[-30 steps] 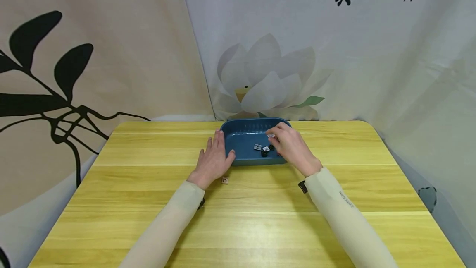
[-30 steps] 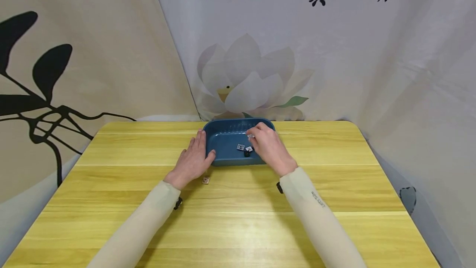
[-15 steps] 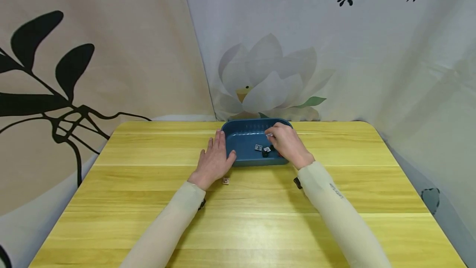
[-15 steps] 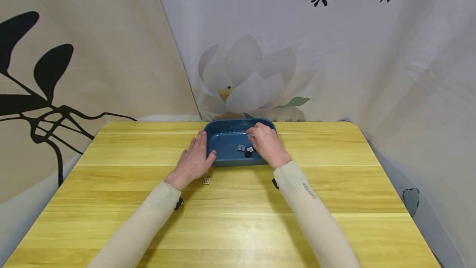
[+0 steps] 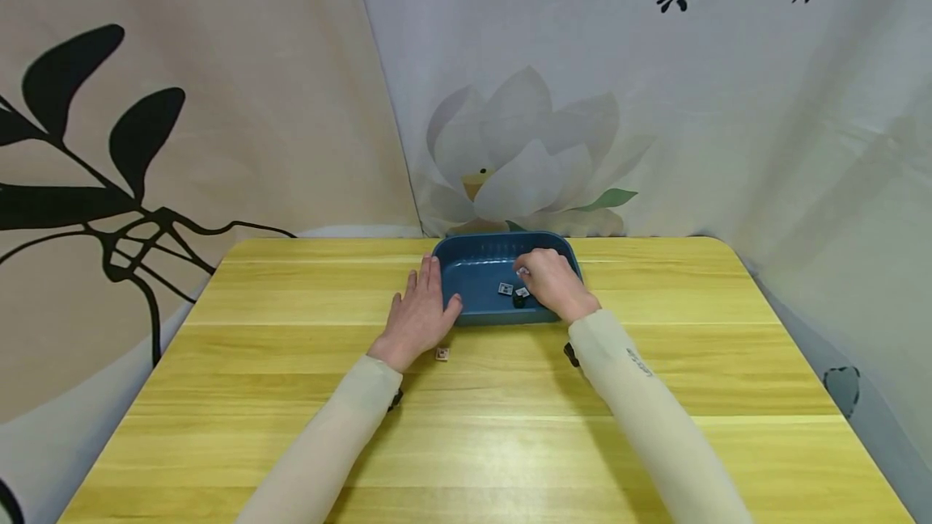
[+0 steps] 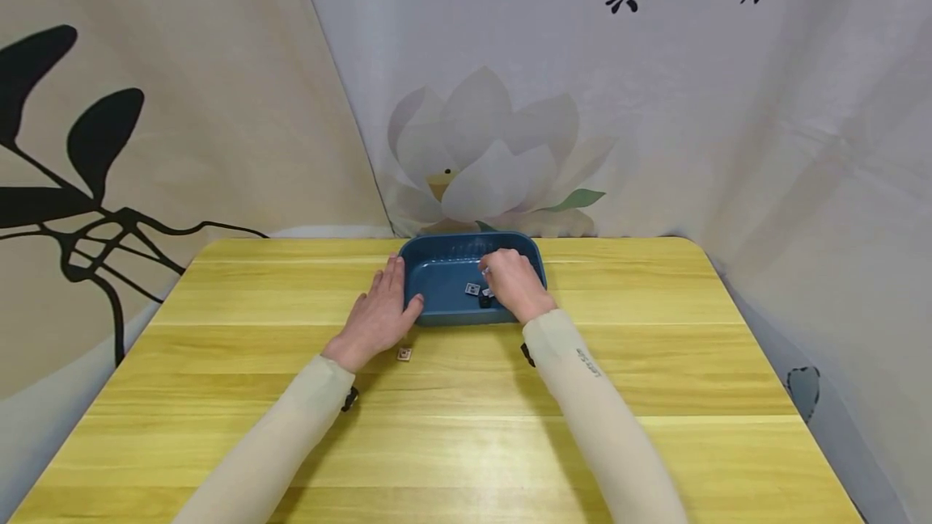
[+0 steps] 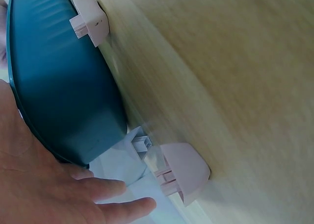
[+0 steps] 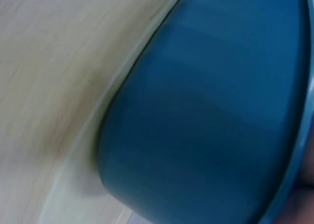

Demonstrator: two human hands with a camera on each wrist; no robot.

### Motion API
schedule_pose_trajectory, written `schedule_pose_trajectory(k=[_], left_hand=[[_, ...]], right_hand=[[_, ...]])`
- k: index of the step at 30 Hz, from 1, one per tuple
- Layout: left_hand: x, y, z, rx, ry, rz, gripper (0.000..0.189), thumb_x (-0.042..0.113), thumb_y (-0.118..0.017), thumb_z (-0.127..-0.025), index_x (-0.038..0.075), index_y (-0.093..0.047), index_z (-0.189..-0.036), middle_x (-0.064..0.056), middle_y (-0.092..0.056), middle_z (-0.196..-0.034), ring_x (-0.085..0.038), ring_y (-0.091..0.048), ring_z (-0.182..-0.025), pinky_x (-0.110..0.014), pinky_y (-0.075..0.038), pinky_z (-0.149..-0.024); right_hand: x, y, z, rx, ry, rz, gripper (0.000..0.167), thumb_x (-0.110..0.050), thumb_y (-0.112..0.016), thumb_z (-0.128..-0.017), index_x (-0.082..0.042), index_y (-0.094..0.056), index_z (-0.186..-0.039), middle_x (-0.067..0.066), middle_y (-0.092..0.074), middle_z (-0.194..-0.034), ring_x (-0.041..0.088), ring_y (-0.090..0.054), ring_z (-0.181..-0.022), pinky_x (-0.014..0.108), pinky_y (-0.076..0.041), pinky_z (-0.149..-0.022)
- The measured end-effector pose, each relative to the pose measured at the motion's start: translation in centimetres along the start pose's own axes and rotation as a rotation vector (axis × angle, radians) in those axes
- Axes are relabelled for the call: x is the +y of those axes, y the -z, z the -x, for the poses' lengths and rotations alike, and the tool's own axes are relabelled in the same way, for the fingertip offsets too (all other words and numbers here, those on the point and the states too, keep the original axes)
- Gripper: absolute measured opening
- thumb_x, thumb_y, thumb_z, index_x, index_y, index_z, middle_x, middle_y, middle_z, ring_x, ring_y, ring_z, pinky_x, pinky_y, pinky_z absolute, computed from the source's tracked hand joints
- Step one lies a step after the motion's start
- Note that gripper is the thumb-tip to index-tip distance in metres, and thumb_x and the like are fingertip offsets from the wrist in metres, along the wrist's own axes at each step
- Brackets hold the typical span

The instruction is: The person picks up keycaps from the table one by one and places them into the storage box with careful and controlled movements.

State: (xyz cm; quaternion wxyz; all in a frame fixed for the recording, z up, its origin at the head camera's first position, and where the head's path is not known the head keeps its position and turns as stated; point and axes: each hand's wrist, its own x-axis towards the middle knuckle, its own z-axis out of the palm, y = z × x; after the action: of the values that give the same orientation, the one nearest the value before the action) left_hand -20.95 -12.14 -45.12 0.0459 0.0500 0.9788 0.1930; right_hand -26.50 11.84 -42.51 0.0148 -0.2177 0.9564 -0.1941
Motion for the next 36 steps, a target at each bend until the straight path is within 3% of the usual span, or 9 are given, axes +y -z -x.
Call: schedule_pose_trajectory(k=[11, 22, 29, 36], left_hand=[[0.1, -0.2, 0.1, -0.018, -0.007, 0.000, 0.083, 0.047, -0.042, -0.106, 0.003, -0.006, -0.166, -0.011, 0.003, -0.174, -0.044, -0.014, -0.156, -0.070, -0.023, -0.117], [0.2, -0.2, 0.0, -0.017, -0.016, 0.009, 0.084, 0.048, -0.043, -0.106, 0.003, -0.005, -0.166, -0.011, 0.004, -0.174, -0.045, -0.014, -0.156, -0.070, -0.022, -0.117], [0.0, 0.0, 0.2, -0.016, -0.015, 0.015, 0.083, 0.048, -0.042, -0.106, 0.003, -0.004, -0.166, -0.011, 0.004, -0.174, -0.044, -0.014, -0.156, -0.070, -0.021, -0.118], [-0.1, 0.1, 0.0, -0.016, -0.011, 0.014, 0.084, 0.047, -0.043, -0.106, 0.003, -0.005, -0.166, -0.012, 0.003, -0.174, -0.045, -0.013, -0.156, -0.070, -0.021, -0.117]], right_hand=[[0.4, -0.6, 0.1, -0.015, -0.022, -0.028, 0.027, -0.012, -0.068, -0.101, -0.004, -0.074, -0.126, 0.013, -0.073, -0.122, 0.027, -0.073, -0.100, 0.042, -0.059, -0.087], [0.8, 2.3, 2.5, 0.223, 0.003, -0.026, 0.029, -0.021, -0.058, -0.107, -0.002, -0.074, -0.123, 0.015, -0.073, -0.119, 0.031, -0.070, -0.102, 0.048, -0.057, -0.090], [2.1, 3.0, 4.8, 0.291, -0.029, -0.074, 0.038, -0.027, -0.052, -0.110, -0.004, -0.068, -0.135, 0.017, -0.064, -0.138, 0.037, -0.060, -0.126, 0.056, -0.048, -0.104], [4.5, 2.2, 6.3, 0.233, -0.111, -0.130, 0.052, -0.032, -0.044, -0.112, -0.006, -0.043, -0.157, 0.019, -0.045, -0.158, 0.041, -0.042, -0.144, 0.060, -0.035, -0.115]])
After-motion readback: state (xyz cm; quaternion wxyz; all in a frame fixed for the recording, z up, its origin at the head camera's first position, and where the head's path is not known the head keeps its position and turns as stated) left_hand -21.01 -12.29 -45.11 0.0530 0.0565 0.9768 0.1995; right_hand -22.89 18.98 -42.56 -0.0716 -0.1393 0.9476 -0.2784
